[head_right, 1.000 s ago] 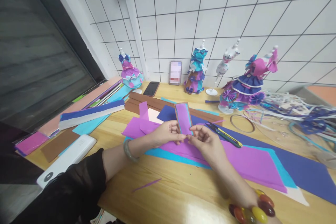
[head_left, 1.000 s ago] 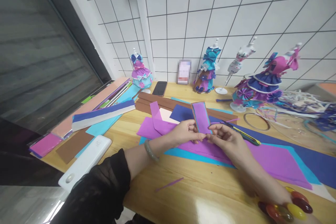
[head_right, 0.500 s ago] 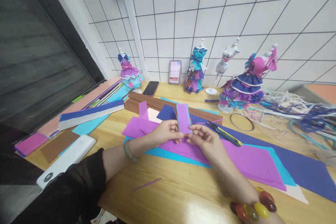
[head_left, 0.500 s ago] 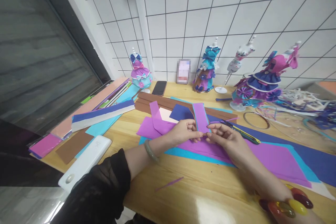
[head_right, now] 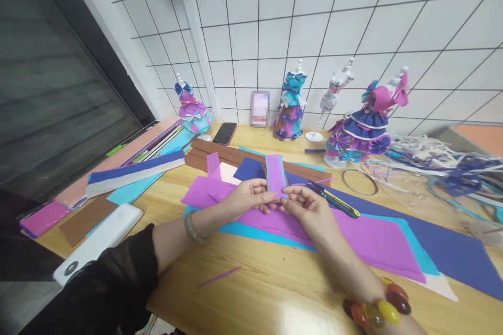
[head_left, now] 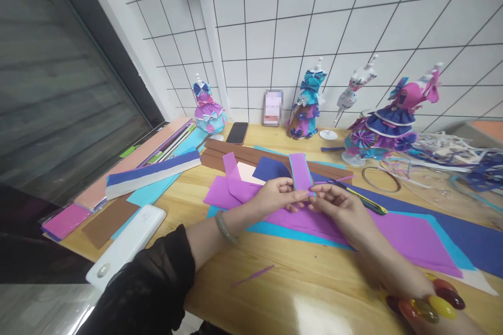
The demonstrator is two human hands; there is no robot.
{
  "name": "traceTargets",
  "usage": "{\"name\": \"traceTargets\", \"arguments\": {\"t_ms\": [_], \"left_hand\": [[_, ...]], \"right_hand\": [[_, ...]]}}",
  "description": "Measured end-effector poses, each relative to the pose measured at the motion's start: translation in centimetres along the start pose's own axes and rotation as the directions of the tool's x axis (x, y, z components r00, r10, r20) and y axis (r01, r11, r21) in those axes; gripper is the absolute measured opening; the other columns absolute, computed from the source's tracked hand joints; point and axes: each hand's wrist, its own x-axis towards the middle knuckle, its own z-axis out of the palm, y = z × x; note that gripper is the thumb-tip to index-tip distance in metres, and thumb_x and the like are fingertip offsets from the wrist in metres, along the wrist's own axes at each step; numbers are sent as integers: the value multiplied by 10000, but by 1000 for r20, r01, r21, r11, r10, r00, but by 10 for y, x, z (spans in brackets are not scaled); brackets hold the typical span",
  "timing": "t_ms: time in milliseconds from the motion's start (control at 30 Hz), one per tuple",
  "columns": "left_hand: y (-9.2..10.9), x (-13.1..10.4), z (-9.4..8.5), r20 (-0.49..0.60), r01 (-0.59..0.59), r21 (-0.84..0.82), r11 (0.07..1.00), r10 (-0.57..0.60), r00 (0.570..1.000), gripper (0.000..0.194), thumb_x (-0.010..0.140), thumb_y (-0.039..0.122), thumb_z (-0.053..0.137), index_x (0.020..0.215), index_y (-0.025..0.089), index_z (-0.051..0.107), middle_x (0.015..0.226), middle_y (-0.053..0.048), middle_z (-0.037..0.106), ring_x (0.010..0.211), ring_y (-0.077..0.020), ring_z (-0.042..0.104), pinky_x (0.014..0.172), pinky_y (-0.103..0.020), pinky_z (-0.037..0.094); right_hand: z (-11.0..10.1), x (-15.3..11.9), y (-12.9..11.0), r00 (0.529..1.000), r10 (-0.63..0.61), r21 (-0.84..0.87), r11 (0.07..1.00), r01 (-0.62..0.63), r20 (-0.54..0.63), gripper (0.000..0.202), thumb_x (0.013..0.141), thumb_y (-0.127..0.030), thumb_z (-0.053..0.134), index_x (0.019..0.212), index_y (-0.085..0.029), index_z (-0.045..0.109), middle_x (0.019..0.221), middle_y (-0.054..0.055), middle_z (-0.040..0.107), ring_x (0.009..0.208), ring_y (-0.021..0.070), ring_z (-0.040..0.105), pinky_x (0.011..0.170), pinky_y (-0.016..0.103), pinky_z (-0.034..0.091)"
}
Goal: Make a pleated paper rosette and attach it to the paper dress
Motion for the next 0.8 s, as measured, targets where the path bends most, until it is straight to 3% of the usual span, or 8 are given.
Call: {"name": "traceTargets", "arguments": {"t_ms": [200, 600, 800], "left_hand": [[-2, -2, 3, -39, -49, 30, 998, 50, 998, 457, 569, 340, 720, 923, 110, 543, 716, -36, 593, 580, -91, 562, 594, -260, 464], [0, 1, 1, -101, -81, 62, 995, 87, 991, 408, 579, 318, 713, 878, 104, 535, 659, -15, 575, 554, -94, 564, 564, -239, 446], [1, -1, 2, -106, -87, 97, 991, 97, 990, 369, 568, 316, 718, 803, 115, 516, 598, 19, 526, 561, -101, 564, 536, -224, 435]], "right_hand": [[4, -2, -4, 999, -42, -100, 994, 39, -28, 357, 554, -419, 734, 797, -197, 597, 628, -5, 595, 608, 148, 601, 645, 293, 481], [-3, 0, -1, 999, 35, 1, 999, -35, 25, 351, 576, -374, 737, 850, -188, 621, 701, 36, 671, 670, 167, 631, 720, 322, 479], [0, -2, -1, 996, -88, -160, 983, 92, 33, 329, 594, -369, 721, 860, -193, 643, 691, 14, 631, 643, 144, 573, 623, 277, 460]]}}
